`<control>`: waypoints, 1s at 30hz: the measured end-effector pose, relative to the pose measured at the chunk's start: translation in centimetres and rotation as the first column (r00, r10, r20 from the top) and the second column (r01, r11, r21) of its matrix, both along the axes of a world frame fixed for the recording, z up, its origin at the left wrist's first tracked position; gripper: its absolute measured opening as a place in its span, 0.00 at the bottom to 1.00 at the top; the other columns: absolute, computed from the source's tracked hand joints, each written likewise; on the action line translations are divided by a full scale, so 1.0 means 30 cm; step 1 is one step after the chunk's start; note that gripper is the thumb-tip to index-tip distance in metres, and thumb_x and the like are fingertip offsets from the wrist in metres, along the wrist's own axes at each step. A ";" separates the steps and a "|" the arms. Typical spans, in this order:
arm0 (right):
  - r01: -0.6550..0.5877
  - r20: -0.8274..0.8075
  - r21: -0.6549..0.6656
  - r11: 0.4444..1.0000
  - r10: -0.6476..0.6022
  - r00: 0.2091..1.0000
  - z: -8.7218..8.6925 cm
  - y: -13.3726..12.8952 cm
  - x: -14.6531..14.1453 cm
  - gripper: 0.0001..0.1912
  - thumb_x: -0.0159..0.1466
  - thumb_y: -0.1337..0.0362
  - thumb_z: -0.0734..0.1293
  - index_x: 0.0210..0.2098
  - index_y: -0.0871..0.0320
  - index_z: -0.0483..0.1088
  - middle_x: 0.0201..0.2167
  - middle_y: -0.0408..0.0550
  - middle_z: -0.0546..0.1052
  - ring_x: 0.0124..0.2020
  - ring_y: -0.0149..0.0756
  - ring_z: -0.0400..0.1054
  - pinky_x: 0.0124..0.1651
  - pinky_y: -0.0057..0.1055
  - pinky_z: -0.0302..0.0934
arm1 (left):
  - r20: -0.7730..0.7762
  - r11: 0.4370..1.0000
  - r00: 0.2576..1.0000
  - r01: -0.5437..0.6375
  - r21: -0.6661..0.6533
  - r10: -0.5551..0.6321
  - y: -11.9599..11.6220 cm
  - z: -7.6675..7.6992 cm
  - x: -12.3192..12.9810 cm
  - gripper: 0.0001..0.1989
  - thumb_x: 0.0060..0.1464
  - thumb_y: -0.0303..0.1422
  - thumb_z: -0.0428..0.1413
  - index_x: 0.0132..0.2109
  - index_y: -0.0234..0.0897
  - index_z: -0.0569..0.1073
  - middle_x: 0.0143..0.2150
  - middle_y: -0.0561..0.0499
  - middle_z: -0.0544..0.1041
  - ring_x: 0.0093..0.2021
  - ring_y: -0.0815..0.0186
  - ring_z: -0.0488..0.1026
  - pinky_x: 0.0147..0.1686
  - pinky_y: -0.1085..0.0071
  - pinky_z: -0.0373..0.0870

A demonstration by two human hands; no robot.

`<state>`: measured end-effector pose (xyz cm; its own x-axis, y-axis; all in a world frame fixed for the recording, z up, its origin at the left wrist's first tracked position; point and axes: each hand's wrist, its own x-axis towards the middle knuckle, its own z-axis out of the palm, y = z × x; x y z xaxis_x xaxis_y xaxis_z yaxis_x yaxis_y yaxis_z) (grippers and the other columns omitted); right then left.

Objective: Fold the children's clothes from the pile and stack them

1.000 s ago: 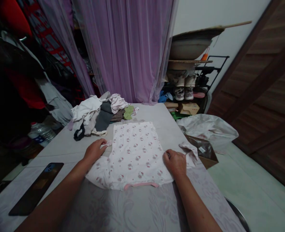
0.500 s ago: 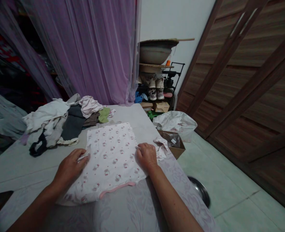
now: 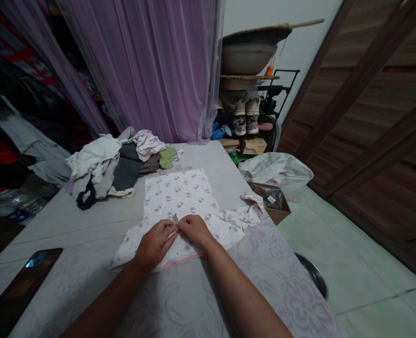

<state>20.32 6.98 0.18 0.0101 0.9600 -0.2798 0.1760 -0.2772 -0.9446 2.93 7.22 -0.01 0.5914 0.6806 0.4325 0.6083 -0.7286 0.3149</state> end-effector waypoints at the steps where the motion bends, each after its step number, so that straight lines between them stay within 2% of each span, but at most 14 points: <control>1: 0.003 -0.039 -0.020 1.000 -0.004 0.999 -0.006 -0.002 0.003 0.09 0.52 0.59 0.65 0.22 0.58 0.68 0.13 0.37 0.65 0.13 0.24 0.54 0.18 0.23 0.47 | 0.008 1.000 1.000 0.012 -0.009 -0.012 -0.005 0.000 0.000 0.12 0.60 0.31 0.52 0.50 0.40 0.75 0.47 0.46 0.75 0.45 0.63 0.74 0.45 0.68 0.73; 5: 0.012 -0.180 0.000 1.000 -0.012 0.984 -0.019 -0.009 0.004 0.07 0.51 0.60 0.64 0.21 0.57 0.66 0.12 0.35 0.65 0.12 0.23 0.53 0.16 0.22 0.45 | 0.100 0.991 0.995 0.008 -0.136 0.006 -0.024 0.018 0.009 0.15 0.59 0.37 0.53 0.51 0.40 0.76 0.50 0.44 0.75 0.48 0.61 0.74 0.49 0.66 0.72; 8: 0.052 -0.240 0.005 0.999 -0.049 0.969 -0.014 -0.009 -0.001 0.07 0.50 0.60 0.64 0.21 0.56 0.64 0.12 0.35 0.65 0.12 0.22 0.52 0.15 0.22 0.44 | 0.172 0.950 0.983 0.000 -0.313 0.057 -0.022 0.054 0.018 0.14 0.60 0.40 0.52 0.45 0.42 0.79 0.46 0.46 0.78 0.47 0.61 0.75 0.49 0.68 0.69; 10: 0.088 -0.262 -0.008 0.996 -0.087 0.961 -0.004 -0.007 -0.003 0.07 0.50 0.60 0.65 0.21 0.56 0.64 0.13 0.34 0.66 0.12 0.22 0.52 0.14 0.22 0.43 | 0.218 0.900 0.965 -0.035 -0.434 0.142 -0.006 0.075 0.022 0.15 0.60 0.41 0.50 0.36 0.42 0.79 0.39 0.48 0.80 0.42 0.62 0.76 0.44 0.70 0.69; 12: 0.110 -0.290 -0.027 0.994 -0.113 0.950 0.009 -0.005 -0.004 0.08 0.50 0.59 0.66 0.22 0.57 0.66 0.13 0.35 0.66 0.12 0.22 0.52 0.14 0.22 0.42 | 0.243 0.828 0.924 -0.121 -0.548 0.296 0.020 0.085 0.024 0.17 0.58 0.44 0.50 0.29 0.40 0.76 0.30 0.51 0.78 0.34 0.63 0.74 0.37 0.71 0.67; 14: 0.119 -0.337 -0.056 0.991 -0.131 0.932 0.021 -0.003 -0.006 0.09 0.49 0.59 0.67 0.23 0.57 0.67 0.13 0.35 0.67 0.13 0.21 0.52 0.15 0.21 0.42 | 0.243 0.742 0.870 -0.186 -0.644 0.429 0.048 0.081 0.024 0.16 0.53 0.45 0.54 0.26 0.40 0.73 0.23 0.54 0.73 0.28 0.65 0.71 0.30 0.72 0.63; 16: 0.131 -0.409 -0.086 0.988 -0.155 0.899 0.030 -0.001 -0.011 0.09 0.48 0.59 0.68 0.24 0.58 0.67 0.13 0.35 0.67 0.13 0.21 0.53 0.16 0.20 0.44 | 0.255 0.693 0.840 -0.183 -0.697 0.478 0.071 0.071 0.025 0.14 0.47 0.45 0.58 0.26 0.40 0.69 0.20 0.58 0.68 0.23 0.68 0.66 0.25 0.74 0.59; 20: 0.162 -0.595 -0.149 0.976 -0.219 0.774 0.038 0.002 -0.019 0.10 0.47 0.61 0.70 0.23 0.59 0.66 0.14 0.36 0.67 0.15 0.22 0.56 0.16 0.18 0.44 | 0.274 0.657 0.854 -0.101 -0.747 0.442 0.084 0.055 0.031 0.14 0.42 0.41 0.60 0.34 0.40 0.69 0.21 0.61 0.68 0.21 0.70 0.64 0.22 0.75 0.56; 22: 0.156 -0.694 -0.211 0.965 -0.260 0.671 0.038 0.002 -0.018 0.10 0.47 0.63 0.71 0.24 0.59 0.65 0.16 0.36 0.67 0.16 0.21 0.57 0.15 0.17 0.42 | 0.244 0.622 0.872 -0.085 -0.778 0.425 0.080 0.054 0.033 0.15 0.43 0.42 0.60 0.35 0.39 0.70 0.21 0.60 0.68 0.20 0.71 0.63 0.21 0.76 0.54; 24: 0.115 -0.779 -0.279 0.953 -0.295 0.553 0.037 0.001 -0.013 0.09 0.49 0.66 0.71 0.24 0.59 0.64 0.16 0.37 0.67 0.16 0.21 0.56 0.15 0.16 0.42 | 0.235 0.576 0.876 -0.058 -0.816 0.421 0.074 0.058 0.032 0.15 0.44 0.44 0.60 0.32 0.38 0.70 0.21 0.60 0.67 0.20 0.73 0.62 0.20 0.76 0.54; 27: 0.018 -0.859 -0.330 0.944 -0.308 0.410 0.031 -0.004 -0.004 0.07 0.52 0.68 0.68 0.25 0.59 0.64 0.16 0.37 0.67 0.15 0.20 0.55 0.15 0.16 0.42 | 0.264 0.452 0.856 0.040 -0.891 0.445 0.068 0.073 0.028 0.17 0.44 0.46 0.60 0.32 0.37 0.70 0.22 0.58 0.68 0.20 0.73 0.64 0.18 0.77 0.54; 30: -0.071 -0.905 -0.312 0.947 -0.274 0.325 0.027 -0.012 -0.002 0.06 0.53 0.69 0.67 0.25 0.59 0.63 0.15 0.36 0.66 0.13 0.19 0.50 0.15 0.16 0.41 | 0.320 0.307 0.784 0.173 -0.936 0.532 0.063 0.094 0.026 0.17 0.44 0.44 0.63 0.35 0.35 0.72 0.26 0.54 0.73 0.22 0.73 0.68 0.16 0.79 0.54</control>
<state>20.25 6.62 0.98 -0.3285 0.8604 -0.3896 -0.8137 -0.4672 -0.3457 3.71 9.10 2.80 0.3237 0.8647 -0.3840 0.1626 0.3490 0.9229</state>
